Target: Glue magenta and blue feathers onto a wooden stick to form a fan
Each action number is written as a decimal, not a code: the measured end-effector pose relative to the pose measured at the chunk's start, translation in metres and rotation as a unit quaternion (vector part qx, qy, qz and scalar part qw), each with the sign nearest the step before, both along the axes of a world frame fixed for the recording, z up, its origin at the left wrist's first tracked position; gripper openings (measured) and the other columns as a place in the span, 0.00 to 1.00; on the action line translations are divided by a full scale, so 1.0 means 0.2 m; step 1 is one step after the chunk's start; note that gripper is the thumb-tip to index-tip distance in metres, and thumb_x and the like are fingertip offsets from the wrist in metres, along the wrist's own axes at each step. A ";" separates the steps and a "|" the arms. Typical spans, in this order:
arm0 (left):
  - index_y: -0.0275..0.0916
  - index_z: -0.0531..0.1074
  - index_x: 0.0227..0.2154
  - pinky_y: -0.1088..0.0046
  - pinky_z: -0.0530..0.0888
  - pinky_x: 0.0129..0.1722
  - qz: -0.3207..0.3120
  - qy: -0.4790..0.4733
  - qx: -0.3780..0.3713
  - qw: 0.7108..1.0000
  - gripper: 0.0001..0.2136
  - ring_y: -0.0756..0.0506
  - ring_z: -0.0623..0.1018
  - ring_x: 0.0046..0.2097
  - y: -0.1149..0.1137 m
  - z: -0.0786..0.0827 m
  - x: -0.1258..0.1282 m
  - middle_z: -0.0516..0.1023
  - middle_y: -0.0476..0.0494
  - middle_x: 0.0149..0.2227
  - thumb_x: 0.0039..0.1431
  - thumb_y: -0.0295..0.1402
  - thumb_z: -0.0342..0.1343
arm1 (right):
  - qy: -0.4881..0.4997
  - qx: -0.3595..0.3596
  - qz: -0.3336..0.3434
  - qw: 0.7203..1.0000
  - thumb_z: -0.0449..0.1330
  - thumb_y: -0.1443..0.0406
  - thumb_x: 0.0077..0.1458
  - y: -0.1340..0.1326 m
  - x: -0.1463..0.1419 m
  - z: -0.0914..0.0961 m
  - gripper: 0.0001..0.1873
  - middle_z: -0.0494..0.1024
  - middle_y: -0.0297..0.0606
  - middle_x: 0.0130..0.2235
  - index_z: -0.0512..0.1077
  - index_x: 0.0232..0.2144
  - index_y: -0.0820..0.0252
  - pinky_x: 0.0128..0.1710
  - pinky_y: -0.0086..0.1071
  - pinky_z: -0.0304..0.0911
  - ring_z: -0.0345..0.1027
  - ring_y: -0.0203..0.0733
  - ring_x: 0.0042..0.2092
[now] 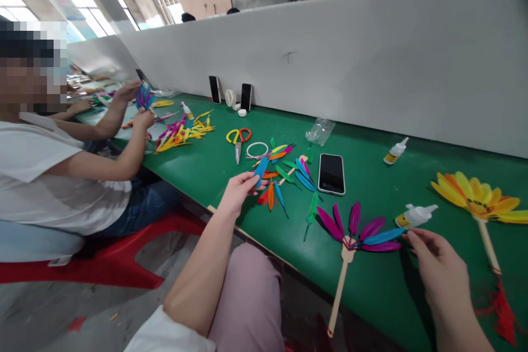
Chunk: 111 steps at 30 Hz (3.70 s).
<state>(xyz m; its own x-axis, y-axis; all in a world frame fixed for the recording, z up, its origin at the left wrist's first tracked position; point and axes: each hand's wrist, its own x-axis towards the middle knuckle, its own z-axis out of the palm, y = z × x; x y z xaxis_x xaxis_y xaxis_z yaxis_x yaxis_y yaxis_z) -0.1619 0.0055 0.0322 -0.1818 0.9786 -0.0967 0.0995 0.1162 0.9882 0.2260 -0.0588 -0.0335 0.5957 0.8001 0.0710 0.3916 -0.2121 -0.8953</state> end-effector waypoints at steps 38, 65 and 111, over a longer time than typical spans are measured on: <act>0.41 0.61 0.49 0.79 0.62 0.26 -0.242 0.078 0.105 0.961 0.21 0.55 0.63 0.24 0.05 -0.05 0.65 0.63 0.55 0.22 0.51 0.33 0.54 | 0.233 -0.041 0.171 0.956 0.60 0.59 0.43 -0.09 -0.44 0.24 0.12 0.76 0.35 0.25 0.74 0.30 0.61 0.25 0.29 0.67 0.70 0.36 0.26; 0.44 0.58 0.52 0.75 0.64 0.33 -0.342 0.209 0.125 0.908 0.21 0.52 0.65 0.30 0.10 -0.10 0.63 0.64 0.52 0.27 0.54 0.30 0.49 | -0.003 -0.061 0.216 0.975 0.52 0.56 0.51 -0.11 -0.29 0.20 0.15 0.72 0.32 0.21 0.72 0.33 0.58 0.23 0.27 0.59 0.64 0.35 0.21; 0.42 0.56 0.53 0.76 0.65 0.30 -0.322 0.285 0.151 0.890 0.22 0.51 0.69 0.28 0.12 -0.11 0.77 0.70 0.52 0.27 0.55 0.35 0.49 | -0.261 -0.075 0.332 0.903 0.48 0.68 0.52 -0.14 -0.32 0.19 0.15 0.78 0.31 0.35 0.73 0.36 0.51 0.34 0.29 0.63 0.72 0.37 0.34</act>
<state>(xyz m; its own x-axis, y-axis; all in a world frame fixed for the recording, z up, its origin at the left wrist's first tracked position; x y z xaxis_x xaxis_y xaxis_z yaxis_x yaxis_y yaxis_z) -0.0071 0.0290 0.0097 0.4905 0.8636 0.1165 0.5453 -0.4084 0.7320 0.1627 -0.0869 0.0049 -0.1021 0.9927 0.0640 0.8381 0.1205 -0.5321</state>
